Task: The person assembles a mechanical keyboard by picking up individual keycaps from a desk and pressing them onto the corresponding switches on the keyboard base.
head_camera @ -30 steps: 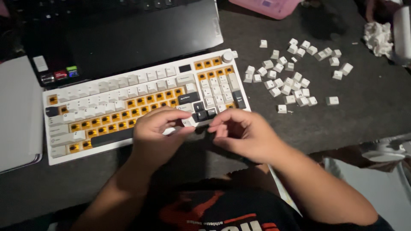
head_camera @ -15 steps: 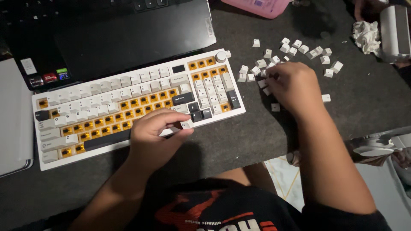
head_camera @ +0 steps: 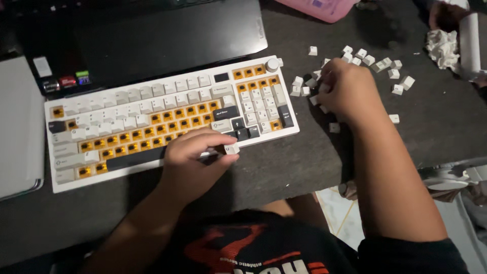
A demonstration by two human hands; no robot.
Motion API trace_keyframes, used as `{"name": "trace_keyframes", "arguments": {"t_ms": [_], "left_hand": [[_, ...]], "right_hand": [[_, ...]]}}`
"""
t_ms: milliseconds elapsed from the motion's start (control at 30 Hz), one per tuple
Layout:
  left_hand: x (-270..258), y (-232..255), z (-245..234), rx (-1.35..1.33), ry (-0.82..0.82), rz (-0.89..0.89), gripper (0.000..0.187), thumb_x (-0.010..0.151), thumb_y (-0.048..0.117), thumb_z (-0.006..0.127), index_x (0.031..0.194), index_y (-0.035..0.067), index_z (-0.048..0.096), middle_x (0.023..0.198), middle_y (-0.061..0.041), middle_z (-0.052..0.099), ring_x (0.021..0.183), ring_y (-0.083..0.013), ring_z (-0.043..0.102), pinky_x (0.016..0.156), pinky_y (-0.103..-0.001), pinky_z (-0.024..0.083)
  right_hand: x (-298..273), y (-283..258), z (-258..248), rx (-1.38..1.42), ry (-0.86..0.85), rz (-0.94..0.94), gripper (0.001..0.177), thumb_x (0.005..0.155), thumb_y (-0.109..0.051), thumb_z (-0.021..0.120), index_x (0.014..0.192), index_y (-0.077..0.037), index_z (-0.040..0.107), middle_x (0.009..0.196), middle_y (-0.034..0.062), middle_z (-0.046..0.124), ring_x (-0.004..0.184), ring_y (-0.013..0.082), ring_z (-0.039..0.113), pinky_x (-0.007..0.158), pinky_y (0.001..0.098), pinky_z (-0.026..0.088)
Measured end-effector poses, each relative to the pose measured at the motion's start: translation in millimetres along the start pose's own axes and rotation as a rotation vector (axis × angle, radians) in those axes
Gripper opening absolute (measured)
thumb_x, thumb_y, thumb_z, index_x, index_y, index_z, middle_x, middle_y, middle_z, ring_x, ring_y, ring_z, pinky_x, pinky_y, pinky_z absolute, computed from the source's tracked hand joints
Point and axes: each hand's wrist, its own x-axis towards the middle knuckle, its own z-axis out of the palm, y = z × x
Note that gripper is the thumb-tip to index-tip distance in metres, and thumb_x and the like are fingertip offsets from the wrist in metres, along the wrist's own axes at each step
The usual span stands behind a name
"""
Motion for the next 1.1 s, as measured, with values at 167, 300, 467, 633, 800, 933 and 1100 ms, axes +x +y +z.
{"name": "trace_keyframes", "arguments": {"t_ms": [167, 300, 467, 633, 800, 933, 1100], "left_hand": [[-2, -1, 3, -0.025, 0.001, 0.044, 0.024, 0.084, 0.006, 0.085, 0.104, 0.001, 0.074, 0.097, -0.010, 0.077, 0.085, -0.0164, 0.075, 0.074, -0.025, 0.061], [-3, -5, 5, -0.043, -0.012, -0.044, 0.025, 0.081, 0.005, 0.085, 0.104, 0.001, 0.074, 0.097, -0.009, 0.077, 0.085, -0.0141, 0.076, 0.075, -0.025, 0.062], [-9, -11, 8, -0.261, -0.017, -0.263, 0.029, 0.081, 0.001, 0.082, 0.110, 0.000, 0.074, 0.103, -0.010, 0.077, 0.092, -0.0127, 0.074, 0.084, -0.025, 0.062], [-9, -15, 12, -0.377, -0.017, -0.334, 0.032, 0.080, -0.004, 0.081, 0.111, -0.003, 0.073, 0.102, -0.009, 0.074, 0.089, -0.0103, 0.071, 0.082, -0.024, 0.061], [-9, -16, 13, -0.330, -0.018, -0.328, 0.033, 0.078, -0.007, 0.082, 0.110, -0.003, 0.074, 0.097, -0.008, 0.073, 0.087, -0.0096, 0.069, 0.080, -0.023, 0.060], [-7, -14, 14, -0.370, -0.012, -0.330, 0.033, 0.079, -0.006, 0.082, 0.110, -0.003, 0.074, 0.099, -0.007, 0.072, 0.088, -0.0087, 0.068, 0.081, -0.023, 0.059], [-5, -10, 11, -0.264, -0.036, -0.312, 0.032, 0.079, -0.003, 0.083, 0.109, -0.002, 0.075, 0.098, -0.006, 0.073, 0.086, -0.0082, 0.069, 0.079, -0.022, 0.058]], "right_hand": [[-23, -25, -12, 0.034, 0.185, -0.270, 0.024, 0.072, -0.002, 0.083, 0.093, -0.003, 0.070, 0.093, 0.0123, 0.072, 0.087, 0.0280, 0.071, 0.077, 0.0367, 0.057], [-57, -76, -11, 0.279, 0.169, -0.435, 0.024, 0.072, 0.000, 0.079, 0.094, -0.005, 0.069, 0.096, 0.0081, 0.072, 0.092, 0.0240, 0.072, 0.080, 0.0341, 0.059], [-75, -106, -12, 0.440, 0.169, -0.526, 0.020, 0.078, -0.001, 0.080, 0.093, -0.004, 0.067, 0.101, 0.0080, 0.072, 0.094, 0.0216, 0.074, 0.082, 0.0306, 0.059], [-82, -112, -2, 0.530, 0.143, -0.543, 0.020, 0.079, -0.002, 0.081, 0.095, -0.003, 0.069, 0.103, 0.0103, 0.071, 0.095, 0.0216, 0.074, 0.082, 0.0298, 0.060], [-85, -110, 5, 0.590, 0.086, -0.526, 0.018, 0.081, -0.002, 0.081, 0.095, -0.006, 0.070, 0.103, 0.0080, 0.072, 0.094, 0.0194, 0.074, 0.079, 0.0283, 0.060], [-86, -107, 7, 0.579, 0.082, -0.517, 0.018, 0.080, -0.002, 0.081, 0.094, -0.006, 0.069, 0.103, 0.0077, 0.072, 0.093, 0.0189, 0.074, 0.076, 0.0276, 0.060], [-89, -102, 10, 0.591, 0.071, -0.519, 0.017, 0.081, -0.002, 0.081, 0.093, -0.006, 0.070, 0.102, 0.0071, 0.071, 0.093, 0.0188, 0.074, 0.078, 0.0280, 0.060]]}}
